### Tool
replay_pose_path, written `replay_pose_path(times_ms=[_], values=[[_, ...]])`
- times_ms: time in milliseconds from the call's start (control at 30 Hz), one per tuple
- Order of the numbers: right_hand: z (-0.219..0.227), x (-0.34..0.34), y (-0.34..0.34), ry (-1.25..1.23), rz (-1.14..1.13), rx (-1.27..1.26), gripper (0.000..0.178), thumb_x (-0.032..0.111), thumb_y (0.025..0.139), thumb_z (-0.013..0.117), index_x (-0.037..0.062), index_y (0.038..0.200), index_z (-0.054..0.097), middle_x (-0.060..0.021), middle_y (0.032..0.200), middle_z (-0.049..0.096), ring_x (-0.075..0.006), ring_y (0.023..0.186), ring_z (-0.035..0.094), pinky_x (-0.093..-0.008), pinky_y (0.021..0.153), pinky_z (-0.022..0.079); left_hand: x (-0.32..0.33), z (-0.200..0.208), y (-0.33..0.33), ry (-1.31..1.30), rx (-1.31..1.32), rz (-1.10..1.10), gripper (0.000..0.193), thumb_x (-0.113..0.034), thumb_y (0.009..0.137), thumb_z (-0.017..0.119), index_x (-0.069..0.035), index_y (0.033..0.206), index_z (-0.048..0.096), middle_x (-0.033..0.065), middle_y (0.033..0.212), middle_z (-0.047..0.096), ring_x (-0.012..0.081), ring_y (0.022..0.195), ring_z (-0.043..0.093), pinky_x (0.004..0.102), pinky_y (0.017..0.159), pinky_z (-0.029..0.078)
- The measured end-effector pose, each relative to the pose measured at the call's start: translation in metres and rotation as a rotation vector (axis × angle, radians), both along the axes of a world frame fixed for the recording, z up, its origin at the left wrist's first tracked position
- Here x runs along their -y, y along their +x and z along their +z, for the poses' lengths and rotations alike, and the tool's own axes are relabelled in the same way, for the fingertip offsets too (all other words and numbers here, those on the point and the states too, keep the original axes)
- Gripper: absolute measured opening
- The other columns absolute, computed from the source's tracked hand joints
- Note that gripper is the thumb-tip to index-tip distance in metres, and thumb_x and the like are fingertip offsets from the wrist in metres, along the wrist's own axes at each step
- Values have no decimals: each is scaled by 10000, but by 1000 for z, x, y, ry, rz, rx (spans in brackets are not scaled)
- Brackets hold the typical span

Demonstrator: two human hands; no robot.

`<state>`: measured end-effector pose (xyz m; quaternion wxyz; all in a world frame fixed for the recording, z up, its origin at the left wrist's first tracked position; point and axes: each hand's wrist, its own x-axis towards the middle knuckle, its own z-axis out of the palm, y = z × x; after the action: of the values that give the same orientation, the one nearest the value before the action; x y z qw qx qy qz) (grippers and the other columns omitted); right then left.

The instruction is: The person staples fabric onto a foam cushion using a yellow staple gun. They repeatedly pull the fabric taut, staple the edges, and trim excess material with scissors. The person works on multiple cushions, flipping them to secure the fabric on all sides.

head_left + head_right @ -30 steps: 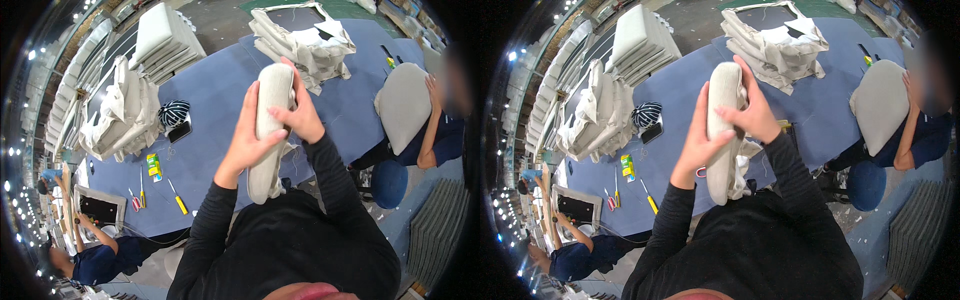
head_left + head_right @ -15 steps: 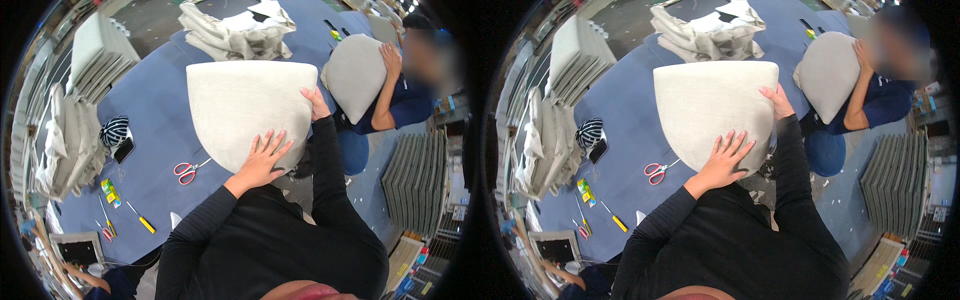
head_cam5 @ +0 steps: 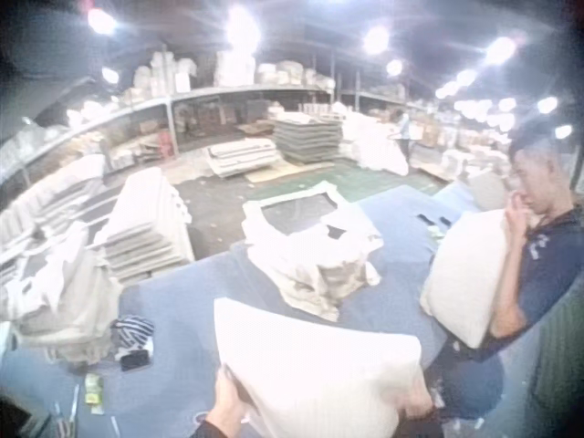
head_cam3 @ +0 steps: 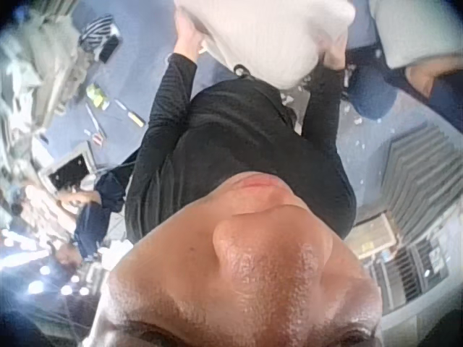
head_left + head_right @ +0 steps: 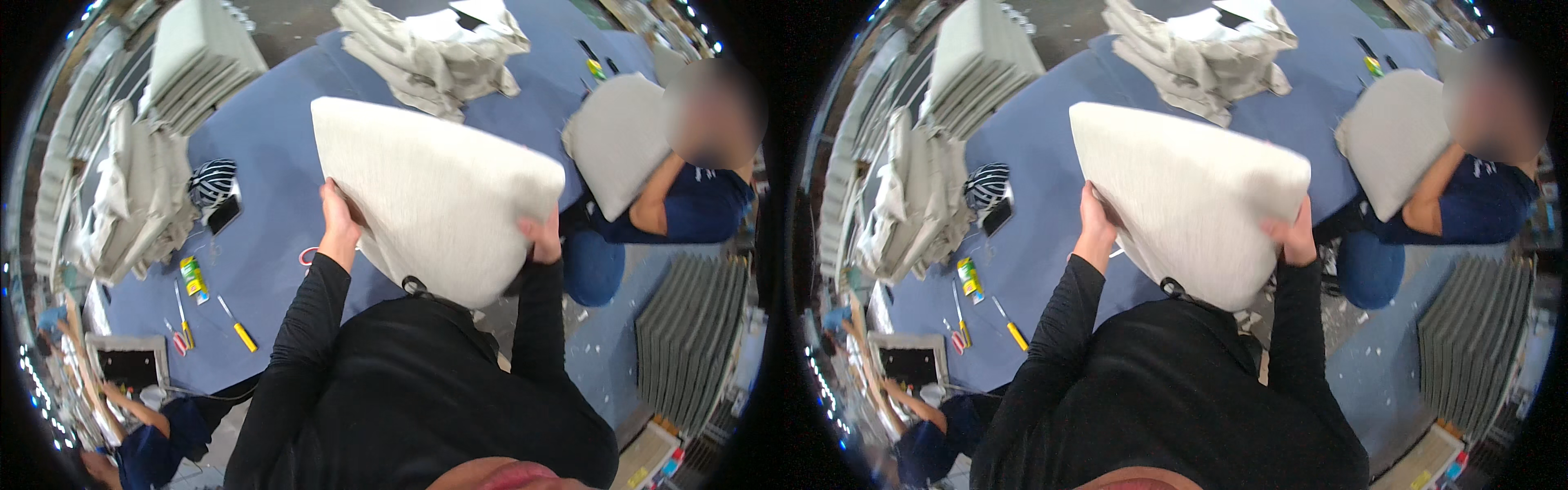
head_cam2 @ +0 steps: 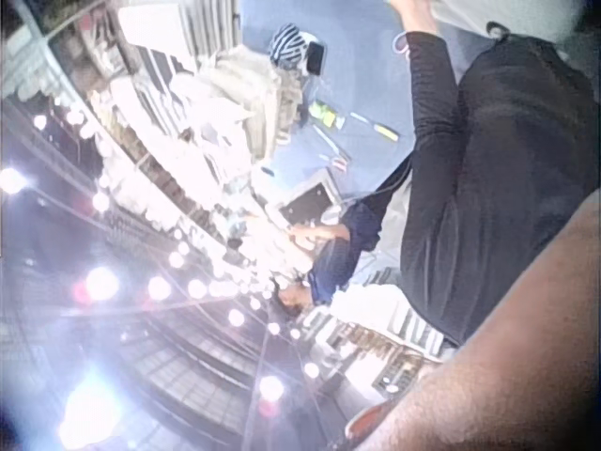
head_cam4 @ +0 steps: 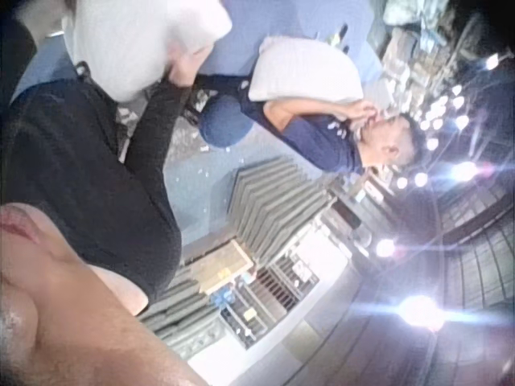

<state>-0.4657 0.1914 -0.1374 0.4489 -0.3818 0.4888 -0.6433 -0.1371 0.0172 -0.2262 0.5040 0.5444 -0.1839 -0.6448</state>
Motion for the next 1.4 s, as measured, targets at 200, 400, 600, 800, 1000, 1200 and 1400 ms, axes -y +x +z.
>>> replay_pose_path(times_ms=[200, 400, 600, 800, 1000, 1200, 1400], values=[[87, 24, 146, -452, 382, -507, 941, 104, 740, 895, -111, 1579, 527, -316, 1549, 639, -374, 1459, 636, -427, 1203, 485, 34, 93, 30, -361, -346, 63, 663, -609, 1160, 348, -68, 1429, 619, 125, 1188, 744, 275, 1101, 752, 440, 928, 647], [-6, 93, 251, -654, 196, -516, 1138, 136, 754, 941, 63, 1716, 336, -271, 1775, 350, -505, 1631, 361, -571, 1324, 336, 6, 191, 48, -451, 163, -317, 706, -479, 1182, 470, -69, 1742, 339, 155, 1640, 543, 253, 1426, 600, 373, 1189, 486], [-27, 100, 289, -764, 244, -644, 1141, 242, 809, 961, 122, 1736, 306, -260, 1823, 235, -519, 1676, 233, -626, 1343, 265, -10, 220, 104, -433, 529, -648, 679, -406, 1212, 464, -72, 1778, 290, 132, 1737, 452, 227, 1547, 491, 357, 1277, 382], [-69, 87, 288, -821, 337, -735, 1038, 309, 845, 927, 214, 1722, 379, -206, 1836, 248, -448, 1690, 246, -604, 1344, 283, -27, 226, 131, -386, 878, -776, 697, -438, 1207, 466, -127, 1796, 261, 134, 1807, 390, 251, 1648, 380, 355, 1318, 302], [-82, 70, 276, -899, 475, -828, 854, 343, 868, 886, 271, 1650, 549, -127, 1789, 388, -364, 1637, 386, -567, 1334, 317, -79, 206, 138, -578, 804, -766, 978, -374, 1093, 665, -29, 1801, 85, 216, 1848, 236, 306, 1697, 262, 413, 1357, 232], [-150, 82, 182, -470, 30, -713, 498, 232, 852, 840, 56, 1266, 625, -215, 1372, 645, -438, 1324, 591, -563, 1162, 436, -120, 203, 139, -739, 1127, -723, 1104, -341, 939, 830, -84, 1798, 186, 297, 1705, 476, 452, 1568, 498, 472, 1279, 391], [-266, 108, 75, 273, -65, -1160, 540, 122, 773, 859, 92, 1230, 573, -235, 1265, 618, -475, 1268, 585, -544, 1135, 456, -121, 213, 137, -470, 1337, -684, 930, -470, 1004, 797, -163, 1763, 355, 267, 1635, 573, 463, 1457, 604, 475, 1189, 495]])
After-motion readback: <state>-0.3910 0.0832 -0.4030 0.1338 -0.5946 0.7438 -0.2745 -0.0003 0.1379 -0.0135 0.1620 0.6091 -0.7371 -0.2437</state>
